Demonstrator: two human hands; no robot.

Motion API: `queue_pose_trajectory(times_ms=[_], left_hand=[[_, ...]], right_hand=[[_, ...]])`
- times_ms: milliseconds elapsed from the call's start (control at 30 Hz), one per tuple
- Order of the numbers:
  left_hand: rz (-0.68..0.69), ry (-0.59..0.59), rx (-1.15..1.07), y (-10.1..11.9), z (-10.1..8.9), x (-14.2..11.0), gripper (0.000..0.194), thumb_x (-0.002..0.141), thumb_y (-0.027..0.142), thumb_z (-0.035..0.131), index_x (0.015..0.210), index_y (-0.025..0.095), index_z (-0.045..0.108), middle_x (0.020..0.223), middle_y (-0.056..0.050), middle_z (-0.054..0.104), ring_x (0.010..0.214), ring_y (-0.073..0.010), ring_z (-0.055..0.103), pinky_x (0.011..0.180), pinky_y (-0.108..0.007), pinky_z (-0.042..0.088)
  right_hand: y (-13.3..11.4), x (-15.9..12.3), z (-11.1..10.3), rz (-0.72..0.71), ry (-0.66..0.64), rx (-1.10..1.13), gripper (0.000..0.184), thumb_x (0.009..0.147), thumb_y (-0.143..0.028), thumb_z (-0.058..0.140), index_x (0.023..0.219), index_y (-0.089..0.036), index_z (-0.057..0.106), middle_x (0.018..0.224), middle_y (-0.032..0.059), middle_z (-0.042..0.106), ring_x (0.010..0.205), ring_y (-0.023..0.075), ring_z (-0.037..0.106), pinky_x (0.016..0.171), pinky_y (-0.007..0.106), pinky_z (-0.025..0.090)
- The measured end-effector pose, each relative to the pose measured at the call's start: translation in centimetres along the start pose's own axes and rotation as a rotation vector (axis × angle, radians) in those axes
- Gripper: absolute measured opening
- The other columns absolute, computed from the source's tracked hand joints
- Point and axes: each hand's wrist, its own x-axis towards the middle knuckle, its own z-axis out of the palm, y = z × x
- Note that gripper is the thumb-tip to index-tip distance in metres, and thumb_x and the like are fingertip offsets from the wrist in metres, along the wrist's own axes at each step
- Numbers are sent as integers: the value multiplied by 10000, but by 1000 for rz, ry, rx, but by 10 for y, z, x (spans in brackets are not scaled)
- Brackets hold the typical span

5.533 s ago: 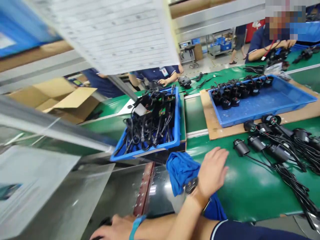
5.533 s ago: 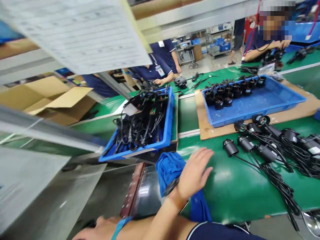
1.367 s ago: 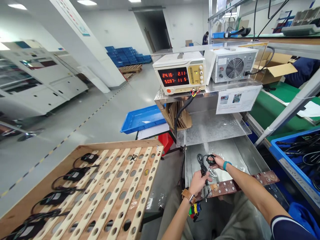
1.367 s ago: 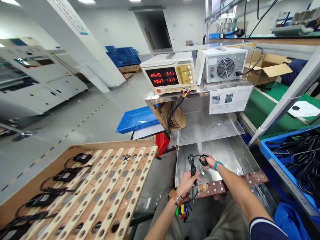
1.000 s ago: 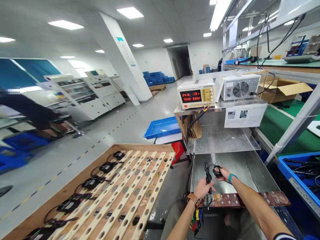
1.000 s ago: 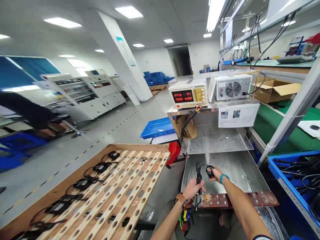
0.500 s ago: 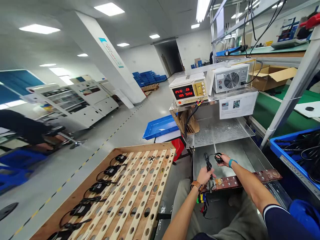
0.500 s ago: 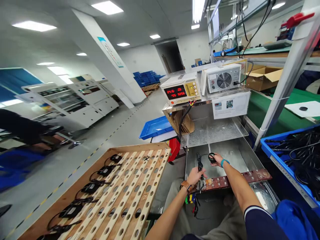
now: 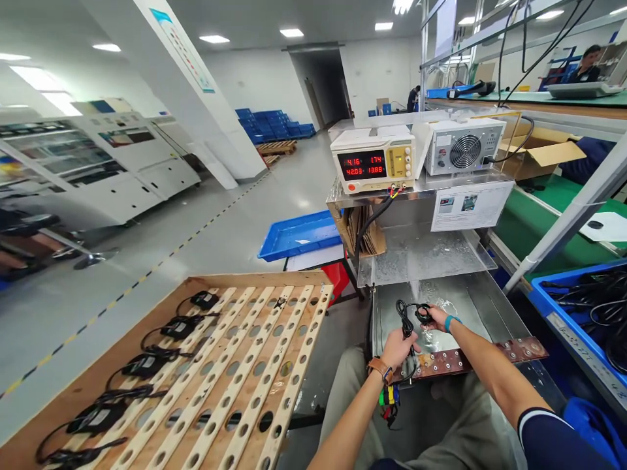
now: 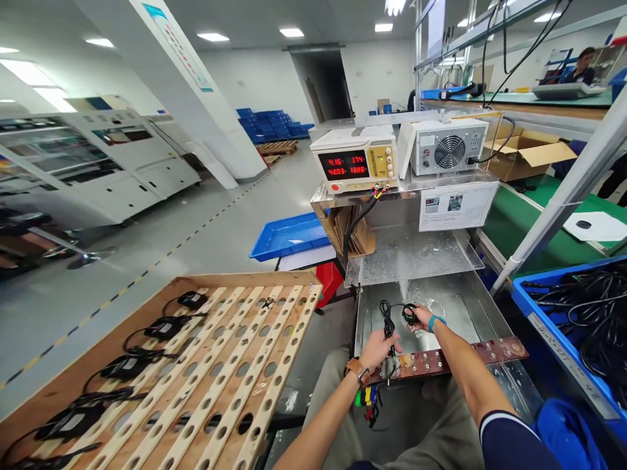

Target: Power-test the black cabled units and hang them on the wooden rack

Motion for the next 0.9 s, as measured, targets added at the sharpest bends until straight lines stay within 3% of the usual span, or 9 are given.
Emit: queue_pose_trajectory(times_ms=[367, 667, 900], left_hand=[[6, 23, -49, 9, 0, -6, 345, 855, 464, 523, 790, 145, 638, 690, -74, 724, 581, -156, 554, 580, -253, 346], [3, 12, -56, 2, -1, -3, 359, 839, 491, 535, 775, 153, 636, 675, -75, 722, 594, -177, 590, 582, -266, 371], [30, 15, -76, 5, -3, -4, 248, 834, 368, 525, 790, 154, 641, 679, -76, 725, 614, -189, 610, 580, -264, 365]], right_hand=[[-2, 2, -2, -14, 2, 18, 286, 840, -284, 701, 1036, -199, 511, 761, 14, 604, 572, 188, 635, 596, 370, 606], [1, 2, 3, -31, 23, 27, 224, 857, -296, 671, 979, -214, 502, 733, 2, 590, 557, 175, 616, 628, 378, 602], [-3, 0, 5, -35, 39, 33, 220, 848, -294, 687, 948, -209, 511, 739, 7, 598, 567, 179, 616, 618, 373, 594]])
